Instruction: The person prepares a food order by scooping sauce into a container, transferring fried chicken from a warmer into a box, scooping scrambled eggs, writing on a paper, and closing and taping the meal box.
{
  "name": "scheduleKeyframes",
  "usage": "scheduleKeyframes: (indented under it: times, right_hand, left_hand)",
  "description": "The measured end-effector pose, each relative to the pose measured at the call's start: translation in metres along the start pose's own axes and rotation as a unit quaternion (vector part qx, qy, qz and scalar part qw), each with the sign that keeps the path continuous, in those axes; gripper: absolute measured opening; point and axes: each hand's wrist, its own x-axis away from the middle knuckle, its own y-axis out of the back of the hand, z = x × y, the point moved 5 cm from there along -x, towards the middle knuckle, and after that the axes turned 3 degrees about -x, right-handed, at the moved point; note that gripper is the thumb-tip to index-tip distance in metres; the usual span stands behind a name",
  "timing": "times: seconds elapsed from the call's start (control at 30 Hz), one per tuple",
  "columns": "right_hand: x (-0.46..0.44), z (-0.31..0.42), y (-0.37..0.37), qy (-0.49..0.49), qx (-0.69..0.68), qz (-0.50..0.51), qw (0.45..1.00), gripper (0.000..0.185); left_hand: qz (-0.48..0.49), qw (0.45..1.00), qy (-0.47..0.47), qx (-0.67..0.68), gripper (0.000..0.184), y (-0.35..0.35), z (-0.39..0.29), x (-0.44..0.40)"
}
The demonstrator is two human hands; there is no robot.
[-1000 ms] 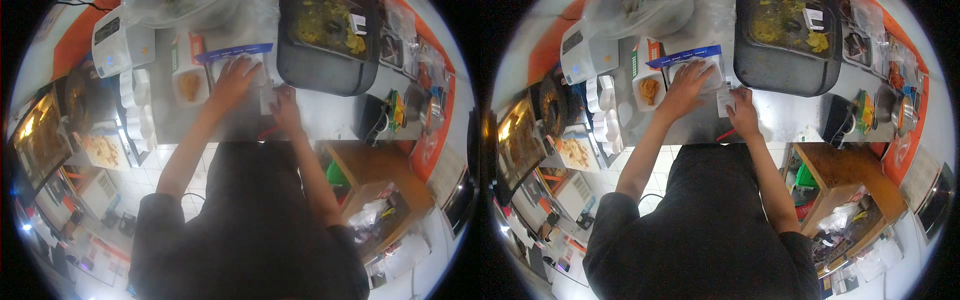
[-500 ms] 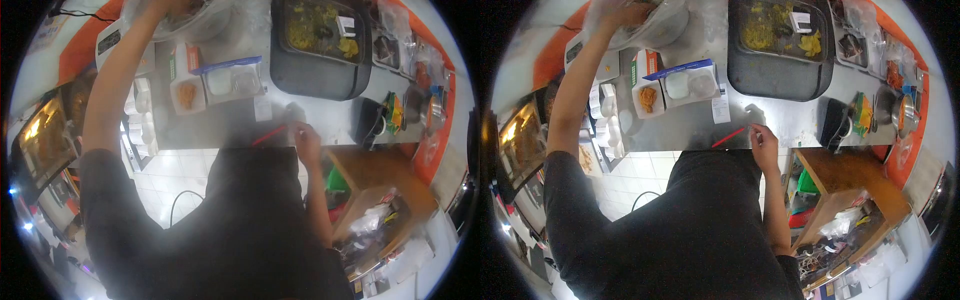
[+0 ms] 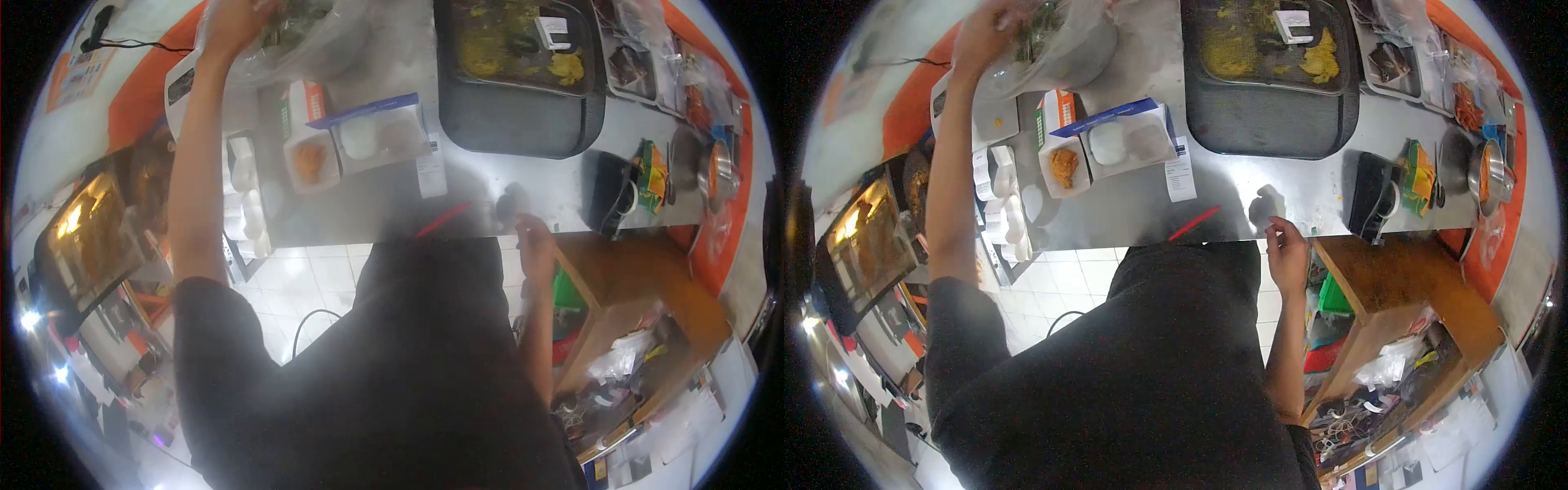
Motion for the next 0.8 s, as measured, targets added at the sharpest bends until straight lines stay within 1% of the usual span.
scheduleKeyframes:
  times: [0.03, 0.07, 0.1, 0.13, 0.17, 0.2, 0.23, 0.27, 0.3, 0.33, 0.37, 0.4, 0.43, 0.47, 0.5, 0.57, 0.67, 0.7, 0.73, 0.77, 0.8]
  right_hand:
    - [0.0, 0.0, 0.003, 0.005, 0.011, -0.004, 1.0, 0.023]
    - [-0.002, 0.001, 0.004, 0.01, 0.02, -0.011, 1.0, 0.023]
    - [-0.003, 0.009, 0.004, -0.006, 0.01, -0.008, 1.0, 0.022]
    - [-0.002, 0.012, 0.004, -0.006, 0.006, -0.006, 1.0, 0.022]
    - [-0.001, 0.012, 0.004, -0.009, -0.007, -0.005, 1.0, 0.022]
    - [0.0, 0.011, 0.005, -0.012, -0.019, -0.003, 1.0, 0.022]
    - [0.0, 0.003, 0.004, -0.012, -0.028, -0.002, 1.0, 0.022]
    - [0.001, 0.007, 0.002, -0.009, -0.029, 0.003, 1.0, 0.022]
    - [0.001, 0.013, 0.0, -0.008, -0.027, 0.015, 0.999, 0.022]
    - [0.0, 0.016, -0.002, -0.006, -0.025, 0.026, 0.999, 0.023]
    - [-0.001, 0.012, -0.003, 0.014, -0.006, 0.031, 0.999, 0.022]
    - [-0.004, 0.015, -0.003, 0.017, -0.006, 0.032, 0.999, 0.022]
    - [-0.006, 0.02, -0.002, 0.013, 0.001, 0.038, 0.999, 0.022]
    - [-0.007, 0.023, -0.002, 0.009, 0.007, 0.043, 0.999, 0.022]
    - [-0.01, 0.025, -0.001, 0.01, 0.008, 0.042, 0.999, 0.022]
    - [-0.017, 0.03, 0.003, 0.028, 0.046, 0.041, 0.998, 0.021]
    - [-0.028, 0.034, 0.008, 0.023, 0.032, 0.035, 0.999, 0.021]
    - [-0.034, 0.036, 0.009, 0.005, 0.043, 0.041, 0.998, 0.023]
    - [-0.041, 0.034, 0.007, 0.007, 0.043, 0.039, 0.998, 0.023]
    - [-0.049, 0.023, 0.005, -0.051, -0.079, -0.003, 0.996, 0.027]
    - [-0.057, 0.014, 0.003, -0.108, -0.2, -0.045, 0.973, 0.031]
  left_hand:
    - [-0.023, 0.988, 0.097, 0.116, 0.039, 0.009, 0.004, 0.009]
    - [-0.11, 0.99, 0.07, 0.055, 0.027, 0.029, -0.01, 0.025]
    - [-0.197, 0.98, 0.041, -0.007, 0.014, 0.055, -0.037, 0.046]
    - [-0.218, 0.97, 0.057, 0.097, 0.012, 0.064, -0.053, 0.068]
    - [-0.236, 0.948, 0.074, 0.199, 0.011, 0.07, -0.073, 0.094]
    - [-0.187, 0.954, 0.144, 0.183, 0.011, 0.073, -0.103, 0.119]
    - [-0.154, 0.926, 0.146, 0.312, 0.012, 0.059, -0.117, 0.145]
    - [-0.102, 0.917, 0.138, 0.361, 0.015, 0.047, -0.135, 0.162]
    - [-0.03, 0.926, 0.112, 0.359, 0.024, 0.031, -0.15, 0.175]
    - [0.041, 0.946, 0.152, 0.284, 0.023, 0.012, -0.162, 0.184]
    - [0.05, 0.96, 0.09, 0.26, 0.019, -0.02, -0.16, 0.202]
    - [0.048, 0.961, 0.091, 0.258, 0.019, -0.043, -0.157, 0.214]
    - [0.067, 0.967, 0.074, 0.235, 0.018, -0.064, -0.159, 0.224]
    - [0.086, 0.972, 0.057, 0.212, 0.017, -0.08, -0.159, 0.233]
    - [0.085, 0.972, 0.057, 0.213, 0.017, -0.09, -0.155, 0.241]
    - [0.192, 0.96, 0.017, 0.203, 0.016, -0.112, -0.155, 0.254]
    - [0.193, 0.962, -0.004, 0.194, 0.02, -0.11, -0.157, 0.249]
    - [0.191, 0.962, -0.005, 0.194, 0.02, -0.105, -0.158, 0.244]
    - [0.212, 0.959, -0.019, 0.187, 0.021, -0.1, -0.162, 0.24]
    - [0.232, 0.956, -0.033, 0.179, 0.022, -0.095, -0.165, 0.236]
    - [0.229, 0.956, -0.035, 0.177, 0.022, -0.09, -0.168, 0.23]
